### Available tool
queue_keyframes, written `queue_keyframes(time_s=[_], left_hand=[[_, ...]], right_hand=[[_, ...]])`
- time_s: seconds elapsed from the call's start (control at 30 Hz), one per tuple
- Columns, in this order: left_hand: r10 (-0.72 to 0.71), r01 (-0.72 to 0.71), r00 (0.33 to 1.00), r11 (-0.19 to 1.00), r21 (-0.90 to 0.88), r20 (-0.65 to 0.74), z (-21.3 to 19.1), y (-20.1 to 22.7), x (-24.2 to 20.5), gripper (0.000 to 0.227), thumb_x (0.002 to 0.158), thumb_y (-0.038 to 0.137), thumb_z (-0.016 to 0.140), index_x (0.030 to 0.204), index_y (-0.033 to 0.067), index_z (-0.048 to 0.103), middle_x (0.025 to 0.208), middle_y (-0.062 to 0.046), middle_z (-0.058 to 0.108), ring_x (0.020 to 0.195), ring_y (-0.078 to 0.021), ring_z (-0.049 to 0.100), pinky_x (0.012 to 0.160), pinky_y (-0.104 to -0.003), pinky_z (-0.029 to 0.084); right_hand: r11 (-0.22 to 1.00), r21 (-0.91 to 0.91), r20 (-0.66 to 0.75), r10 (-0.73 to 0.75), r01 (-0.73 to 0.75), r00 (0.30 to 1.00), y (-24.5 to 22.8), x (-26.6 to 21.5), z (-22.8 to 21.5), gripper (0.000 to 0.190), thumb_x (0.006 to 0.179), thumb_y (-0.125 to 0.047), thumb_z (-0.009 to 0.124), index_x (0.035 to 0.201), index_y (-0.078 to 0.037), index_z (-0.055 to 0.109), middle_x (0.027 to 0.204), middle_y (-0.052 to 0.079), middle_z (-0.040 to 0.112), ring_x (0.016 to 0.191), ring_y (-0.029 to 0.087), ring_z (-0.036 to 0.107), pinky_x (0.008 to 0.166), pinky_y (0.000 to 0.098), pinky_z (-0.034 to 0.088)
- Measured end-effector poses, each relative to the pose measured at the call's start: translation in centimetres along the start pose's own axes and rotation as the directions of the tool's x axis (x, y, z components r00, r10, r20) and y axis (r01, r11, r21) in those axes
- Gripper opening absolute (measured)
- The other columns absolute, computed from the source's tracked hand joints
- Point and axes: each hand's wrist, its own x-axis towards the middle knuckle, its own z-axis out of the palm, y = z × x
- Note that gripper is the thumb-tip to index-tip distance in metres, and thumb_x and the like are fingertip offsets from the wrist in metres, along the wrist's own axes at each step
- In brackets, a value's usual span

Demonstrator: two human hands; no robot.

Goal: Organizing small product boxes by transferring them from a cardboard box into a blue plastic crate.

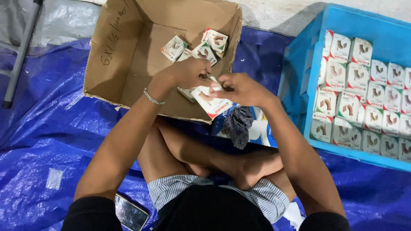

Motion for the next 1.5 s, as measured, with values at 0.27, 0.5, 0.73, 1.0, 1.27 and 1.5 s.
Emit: queue_keyframes(time_s=[0.27, 0.5, 0.73, 1.0, 1.27, 1.5], left_hand=[[0.074, -0.004, 0.992, 0.814, 0.581, -0.098, 4.9, 9.9, -2.2, 0.100, 0.066, 0.084, 0.066, 0.124, 0.0036, 0.061, 0.137, -0.021, 0.054, 0.142, -0.0429, 0.024, 0.112, -0.069, 0.005], [0.199, 0.000, 0.971, 0.547, 0.837, -0.130, 10.5, 10.2, -1.1, 0.110, 0.061, 0.078, 0.075, 0.135, -0.0006, 0.050, 0.155, -0.024, 0.036, 0.150, -0.0430, 0.001, 0.112, -0.075, -0.011], [0.166, -0.059, 0.985, 0.608, 0.792, -0.054, 11.5, 8.5, -0.6, 0.111, 0.059, 0.073, 0.078, 0.137, -0.0014, 0.049, 0.153, -0.023, 0.040, 0.152, -0.0397, 0.003, 0.112, -0.072, -0.015], [0.167, -0.078, 0.986, 0.571, 0.818, -0.023, 12.8, 7.5, 0.0, 0.110, 0.059, 0.079, 0.070, 0.134, -0.0009, 0.055, 0.144, -0.022, 0.051, 0.151, -0.0394, 0.013, 0.110, -0.076, -0.013], [0.147, -0.116, 0.988, 0.550, 0.827, 0.041, 14.2, 8.4, 0.7, 0.107, 0.063, 0.082, 0.066, 0.136, 0.0050, 0.055, 0.142, -0.015, 0.054, 0.140, -0.0346, 0.038, 0.110, -0.079, -0.012], [0.160, -0.075, 0.987, 0.606, 0.792, -0.030, 12.8, 8.0, -0.1, 0.108, 0.050, 0.083, 0.076, 0.126, 0.0072, 0.064, 0.150, -0.016, 0.048, 0.149, -0.0391, 0.020, 0.107, -0.080, -0.014]], right_hand=[[0.917, 0.370, -0.200, 0.238, -0.152, 0.951, 2.6, -6.1, 1.0, 0.037, 0.083, -0.022, 0.082, 0.106, 0.000, 0.065, 0.089, 0.012, 0.072, 0.081, 0.018, 0.065, 0.071, 0.0324, 0.056], [0.874, 0.477, -0.330, 0.274, -0.091, 0.903, 11.8, -6.9, 5.6, 0.041, 0.080, -0.028, 0.088, 0.099, 0.002, 0.067, 0.093, 0.016, 0.072, 0.084, 0.022, 0.067, 0.067, 0.0378, 0.055], [0.962, 0.269, -0.376, 0.062, 0.045, 0.925, 6.6, -10.0, 5.8, 0.069, 0.065, -0.019, 0.094, 0.120, 0.007, 0.063, 0.102, 0.026, 0.061, 0.091, 0.032, 0.060, 0.074, 0.0454, 0.053], [0.927, -0.371, -0.343, -0.195, 0.058, 0.919, 12.7, -12.2, 8.0, 0.038, 0.072, -0.015, 0.083, 0.108, -0.008, 0.073, 0.130, 0.010, 0.061, 0.114, 0.038, 0.055, 0.092, 0.0495, 0.049], [0.989, -0.131, -0.501, -0.003, -0.072, 0.866, 9.8, -14.6, 4.5, 0.055, 0.078, -0.002, 0.078, 0.129, -0.012, 0.061, 0.119, 0.016, 0.063, 0.112, 0.042, 0.059, 0.095, 0.0532, 0.049], [0.932, -0.351, -0.467, -0.263, 0.096, 0.844, 7.7, -12.6, 4.4, 0.045, 0.075, 0.005, 0.078, 0.117, -0.008, 0.072, 0.112, 0.015, 0.062, 0.102, 0.043, 0.061, 0.084, 0.0519, 0.055]])
